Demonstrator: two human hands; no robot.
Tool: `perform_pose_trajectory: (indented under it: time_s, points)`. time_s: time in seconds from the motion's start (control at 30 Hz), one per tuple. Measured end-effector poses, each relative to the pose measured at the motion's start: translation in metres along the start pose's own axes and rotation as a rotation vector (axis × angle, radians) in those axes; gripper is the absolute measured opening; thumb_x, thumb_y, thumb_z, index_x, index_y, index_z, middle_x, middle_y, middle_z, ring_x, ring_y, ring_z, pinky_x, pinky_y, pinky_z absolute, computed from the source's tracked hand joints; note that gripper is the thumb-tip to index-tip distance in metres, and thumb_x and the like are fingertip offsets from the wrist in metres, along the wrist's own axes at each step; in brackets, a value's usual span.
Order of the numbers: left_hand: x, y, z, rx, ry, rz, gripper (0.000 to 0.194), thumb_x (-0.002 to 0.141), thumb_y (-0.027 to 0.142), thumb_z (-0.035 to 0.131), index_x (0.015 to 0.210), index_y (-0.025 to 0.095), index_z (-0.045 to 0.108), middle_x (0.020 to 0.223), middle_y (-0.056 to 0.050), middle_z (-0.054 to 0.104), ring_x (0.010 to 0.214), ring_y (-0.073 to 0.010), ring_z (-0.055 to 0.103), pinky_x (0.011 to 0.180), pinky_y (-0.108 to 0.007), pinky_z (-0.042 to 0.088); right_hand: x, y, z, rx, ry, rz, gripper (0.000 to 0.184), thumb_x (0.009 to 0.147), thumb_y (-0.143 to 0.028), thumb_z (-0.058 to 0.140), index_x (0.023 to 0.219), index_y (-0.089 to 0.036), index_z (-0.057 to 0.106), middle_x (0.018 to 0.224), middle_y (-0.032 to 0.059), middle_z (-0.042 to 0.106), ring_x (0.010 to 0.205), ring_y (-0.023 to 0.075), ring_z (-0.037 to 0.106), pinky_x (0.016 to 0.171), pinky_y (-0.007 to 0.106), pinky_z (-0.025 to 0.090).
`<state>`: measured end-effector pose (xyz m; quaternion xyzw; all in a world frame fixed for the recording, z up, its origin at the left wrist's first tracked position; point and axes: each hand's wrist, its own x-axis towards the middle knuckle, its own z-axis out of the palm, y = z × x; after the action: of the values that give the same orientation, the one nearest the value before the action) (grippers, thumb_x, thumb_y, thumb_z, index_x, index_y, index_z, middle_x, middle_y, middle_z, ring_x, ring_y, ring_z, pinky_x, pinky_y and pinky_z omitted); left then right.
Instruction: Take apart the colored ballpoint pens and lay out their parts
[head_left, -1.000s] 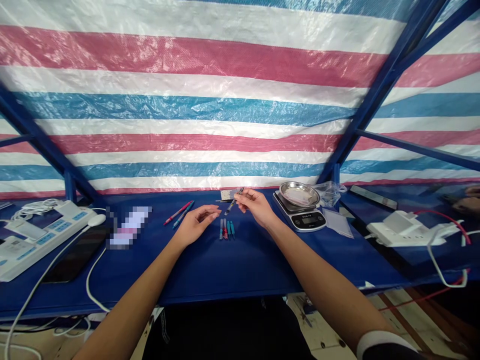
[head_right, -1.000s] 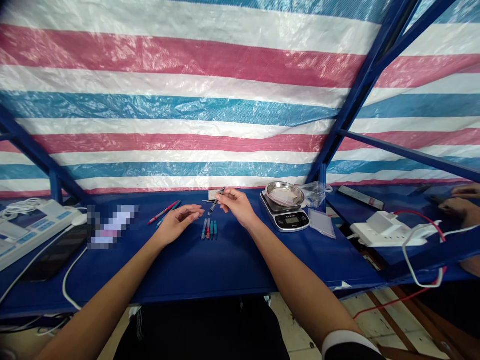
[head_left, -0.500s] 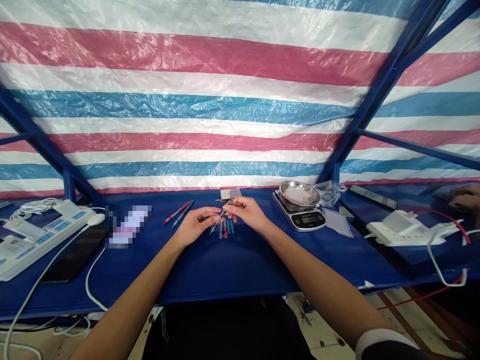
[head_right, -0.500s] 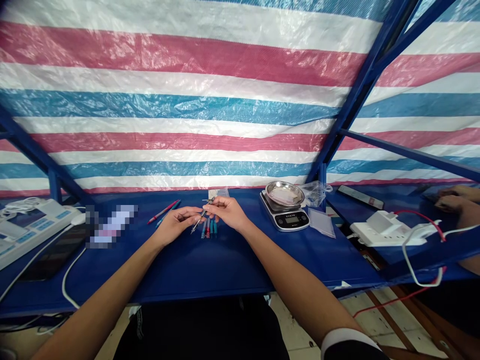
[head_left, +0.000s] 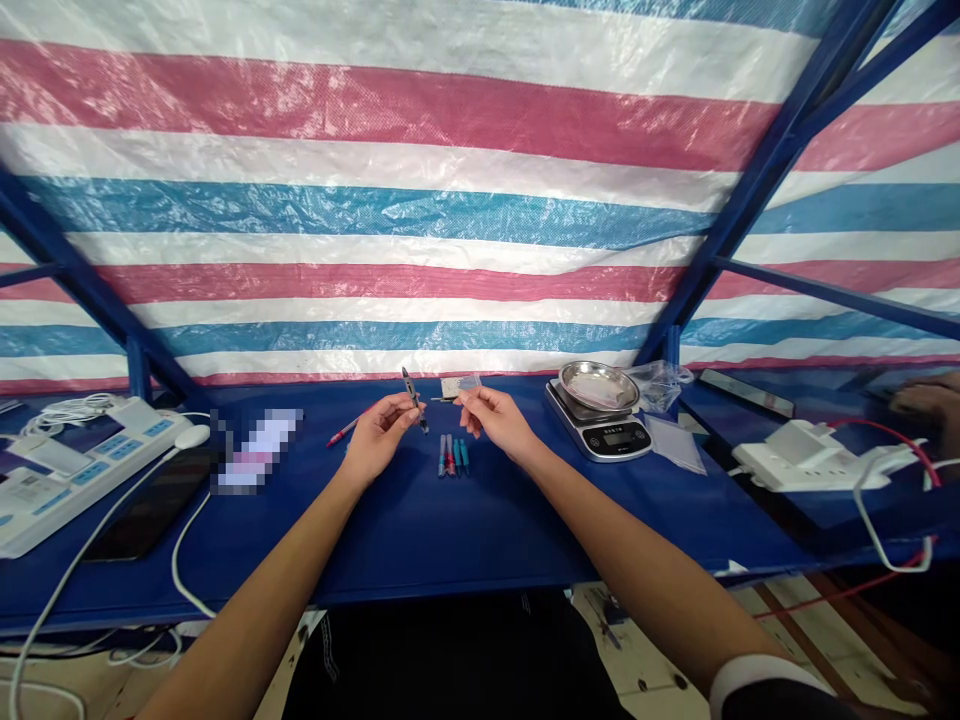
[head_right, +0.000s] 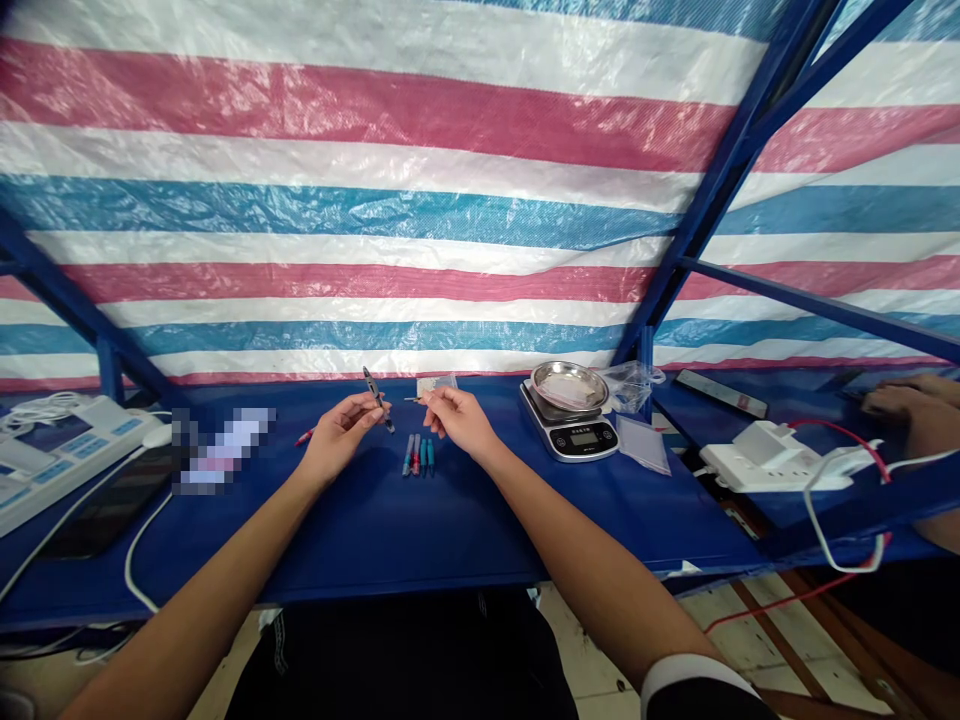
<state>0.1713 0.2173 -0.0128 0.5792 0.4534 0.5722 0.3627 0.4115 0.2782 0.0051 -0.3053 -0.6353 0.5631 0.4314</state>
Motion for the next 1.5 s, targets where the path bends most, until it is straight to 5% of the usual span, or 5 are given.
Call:
perform_pose_trajectory:
  time_s: [0.27, 0.5, 0.77, 0.97, 1.5]
  points:
    - [0.001, -0.018, -0.006, 0.196, -0.061, -0.023, 0.04, 0.092, 0.052, 0.074, 0.117, 0.021, 0.067, 0.12, -0.012, 0.079, 0.115, -0.0278, 0.074, 0.107, -0.046, 0.056, 0.002, 0.005, -0.001, -0.058, -0.053, 0.014, 0.044, 0.091, -0.063, 0.072, 0.095, -0.019, 0.074, 0.072, 0.0021, 0.07, 0.057, 0.0142, 0.06, 0.052, 0.026, 0.047]
    - [0.003, -0.008, -0.013, 0.186, 0.109, 0.013, 0.046, 0.092, 0.053, 0.074, 0.122, 0.019, 0.07, 0.12, -0.013, 0.079, 0.111, -0.0281, 0.075, 0.103, -0.044, 0.058, 0.002, 0.004, -0.002, -0.073, -0.045, 0.016, 0.042, 0.091, -0.061, 0.072, 0.093, -0.019, 0.073, 0.072, 0.0021, 0.07, 0.057, 0.0136, 0.06, 0.051, 0.025, 0.047]
    - [-0.004, 0.014, -0.056, 0.872, 0.319, 0.105, 0.035, 0.095, 0.042, 0.064, 0.116, 0.019, 0.078, 0.105, -0.01, 0.079, 0.089, -0.0263, 0.075, 0.088, -0.037, 0.058, 0.002, 0.005, -0.004, -0.1, -0.042, 0.026, 0.042, 0.092, -0.061, 0.072, 0.094, -0.019, 0.075, 0.073, 0.0036, 0.071, 0.057, 0.0136, 0.061, 0.052, 0.025, 0.049]
    - [-0.006, -0.004, -0.079, 1.128, 0.21, 0.03, 0.031, 0.092, 0.038, 0.063, 0.109, 0.022, 0.083, 0.102, -0.011, 0.078, 0.088, -0.0296, 0.074, 0.082, -0.039, 0.056, 0.001, 0.005, -0.005, -0.122, -0.054, 0.037, 0.043, 0.093, -0.061, 0.071, 0.094, -0.019, 0.075, 0.074, 0.0041, 0.071, 0.058, 0.0142, 0.061, 0.053, 0.026, 0.05]
    - [-0.005, -0.015, -0.078, 1.213, 0.112, -0.007, 0.034, 0.098, 0.036, 0.056, 0.115, 0.024, 0.083, 0.116, -0.011, 0.073, 0.1, -0.03, 0.071, 0.089, -0.041, 0.054, 0.001, 0.004, -0.006, -0.137, -0.084, 0.036, 0.039, 0.095, -0.057, 0.069, 0.095, -0.018, 0.075, 0.075, 0.0041, 0.072, 0.06, 0.014, 0.062, 0.054, 0.025, 0.05]
